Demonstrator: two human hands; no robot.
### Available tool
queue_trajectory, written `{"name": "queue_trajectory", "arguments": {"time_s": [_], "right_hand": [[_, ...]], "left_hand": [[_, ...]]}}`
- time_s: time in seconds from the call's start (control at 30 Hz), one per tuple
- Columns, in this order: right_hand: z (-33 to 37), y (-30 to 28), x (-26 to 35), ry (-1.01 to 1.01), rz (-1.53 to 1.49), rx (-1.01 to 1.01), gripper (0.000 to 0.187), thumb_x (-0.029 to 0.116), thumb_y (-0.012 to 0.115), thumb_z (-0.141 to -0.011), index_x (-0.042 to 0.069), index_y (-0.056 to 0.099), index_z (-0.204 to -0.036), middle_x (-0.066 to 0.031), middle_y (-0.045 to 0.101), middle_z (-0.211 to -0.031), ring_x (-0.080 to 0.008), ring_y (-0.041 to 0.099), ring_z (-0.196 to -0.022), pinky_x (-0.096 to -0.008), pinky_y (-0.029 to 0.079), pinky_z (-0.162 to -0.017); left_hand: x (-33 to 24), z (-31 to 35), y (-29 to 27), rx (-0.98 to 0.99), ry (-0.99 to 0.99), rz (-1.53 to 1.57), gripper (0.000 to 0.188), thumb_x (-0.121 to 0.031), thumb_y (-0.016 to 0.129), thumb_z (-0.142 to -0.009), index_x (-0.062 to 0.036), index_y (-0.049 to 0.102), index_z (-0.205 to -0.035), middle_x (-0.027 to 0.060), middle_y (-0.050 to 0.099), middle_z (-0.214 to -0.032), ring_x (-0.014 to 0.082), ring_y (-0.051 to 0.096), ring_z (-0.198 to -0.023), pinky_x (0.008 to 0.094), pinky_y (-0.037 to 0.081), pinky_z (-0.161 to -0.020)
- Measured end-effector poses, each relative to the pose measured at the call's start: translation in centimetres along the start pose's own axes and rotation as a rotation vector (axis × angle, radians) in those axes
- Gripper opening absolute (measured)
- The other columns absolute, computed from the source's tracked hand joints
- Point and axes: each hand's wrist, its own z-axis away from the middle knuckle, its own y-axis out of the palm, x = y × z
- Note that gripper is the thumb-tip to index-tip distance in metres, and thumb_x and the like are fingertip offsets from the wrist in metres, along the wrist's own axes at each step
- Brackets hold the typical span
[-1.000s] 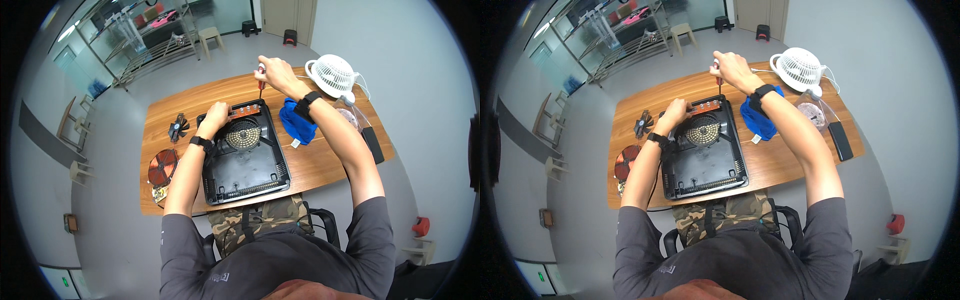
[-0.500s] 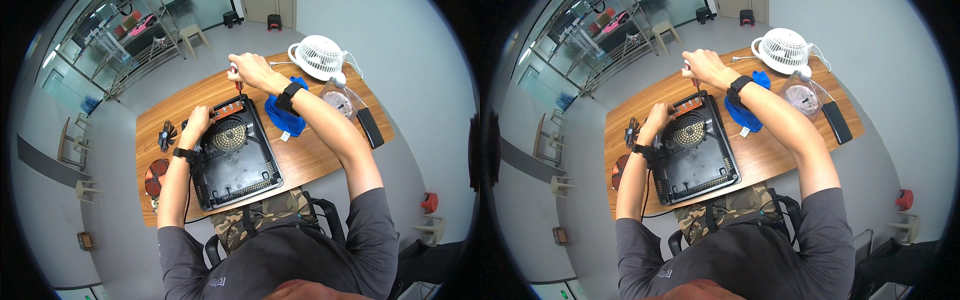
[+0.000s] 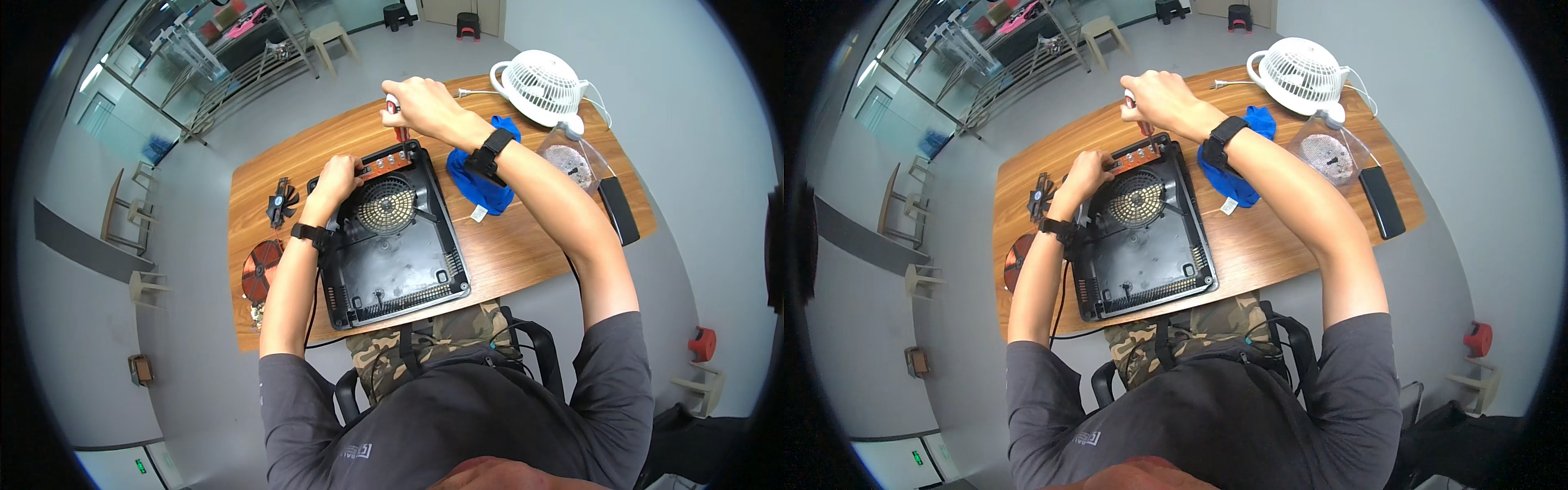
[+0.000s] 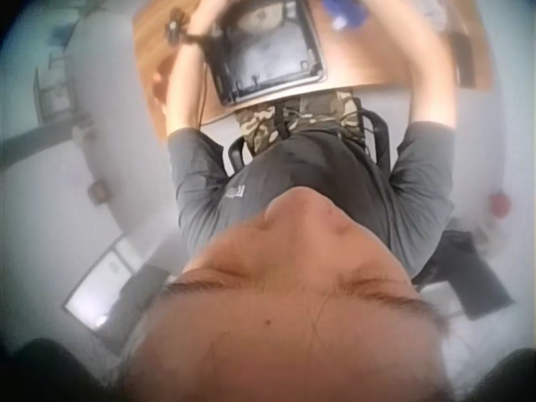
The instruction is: The person disassembles a small electronic device on a wooden table. They use a screwdriver to remove screws and separate internal components, then wipe the device's interior with a blue cloth.
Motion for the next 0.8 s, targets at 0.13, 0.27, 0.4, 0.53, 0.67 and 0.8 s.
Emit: {"name": "queue_trajectory", "arguments": {"time_s": [0.13,0.27,0.4,0.53,0.67,0.8], "right_hand": [[0.01,0.38,-0.03,0.001,0.000,0.010,0.030,0.031,0.069,-0.085,0.004,0.060,-0.090,-0.0171,0.070,-0.078,-0.0405,0.068,-0.076,-0.0480,0.055,-0.068],[0.03,0.63,-0.36,-0.016,0.015,-0.016,0.029,0.031,0.068,-0.084,0.004,0.061,-0.090,-0.0174,0.070,-0.076,-0.0400,0.069,-0.074,-0.0481,0.056,-0.068],[0.10,0.44,-0.26,-0.001,0.031,-0.018,0.028,0.031,0.068,-0.085,0.003,0.061,-0.089,-0.0168,0.070,-0.075,-0.0395,0.069,-0.074,-0.0476,0.056,-0.068],[-0.07,0.41,-0.38,0.006,0.040,-0.003,0.029,0.032,0.067,-0.086,0.003,0.060,-0.087,-0.0159,0.071,-0.077,-0.0395,0.069,-0.075,-0.0473,0.056,-0.068],[-0.21,0.60,-0.45,-0.006,0.039,-0.007,0.030,0.032,0.067,-0.087,0.003,0.060,-0.088,-0.0166,0.070,-0.077,-0.0400,0.069,-0.076,-0.0479,0.056,-0.069],[-0.09,0.44,-0.34,-0.017,0.030,-0.015,0.030,0.032,0.068,-0.087,0.003,0.060,-0.089,-0.0169,0.070,-0.077,-0.0402,0.069,-0.075,-0.0480,0.056,-0.069]], "left_hand": [[-0.09,0.17,-0.01,-0.013,-0.014,0.022,0.031,-0.006,0.082,-0.071,0.0005,0.073,-0.099,0.0234,0.071,-0.095,0.0403,0.068,-0.096,0.0459,0.055,-0.085],[-0.01,0.30,-0.01,-0.010,-0.010,0.017,0.032,-0.006,0.083,-0.071,0.0004,0.073,-0.101,0.0219,0.072,-0.097,0.0392,0.069,-0.097,0.0451,0.055,-0.085],[0.18,0.10,0.19,-0.004,-0.015,0.005,0.033,-0.008,0.084,-0.071,-0.0005,0.073,-0.102,0.0186,0.074,-0.097,0.0368,0.070,-0.096,0.0438,0.056,-0.085],[-0.23,0.20,-0.05,-0.007,-0.040,0.000,0.032,-0.008,0.084,-0.072,-0.0017,0.074,-0.101,0.0185,0.074,-0.097,0.0366,0.070,-0.096,0.0440,0.056,-0.085],[0.02,0.17,0.08,-0.004,-0.031,-0.007,0.033,-0.009,0.084,-0.072,-0.0021,0.074,-0.102,0.0187,0.073,-0.099,0.0363,0.070,-0.097,0.0439,0.056,-0.086],[0.41,0.06,0.46,-0.006,-0.027,0.006,0.033,-0.009,0.084,-0.072,-0.0019,0.074,-0.103,0.0185,0.073,-0.100,0.0357,0.070,-0.097,0.0433,0.056,-0.086]]}}
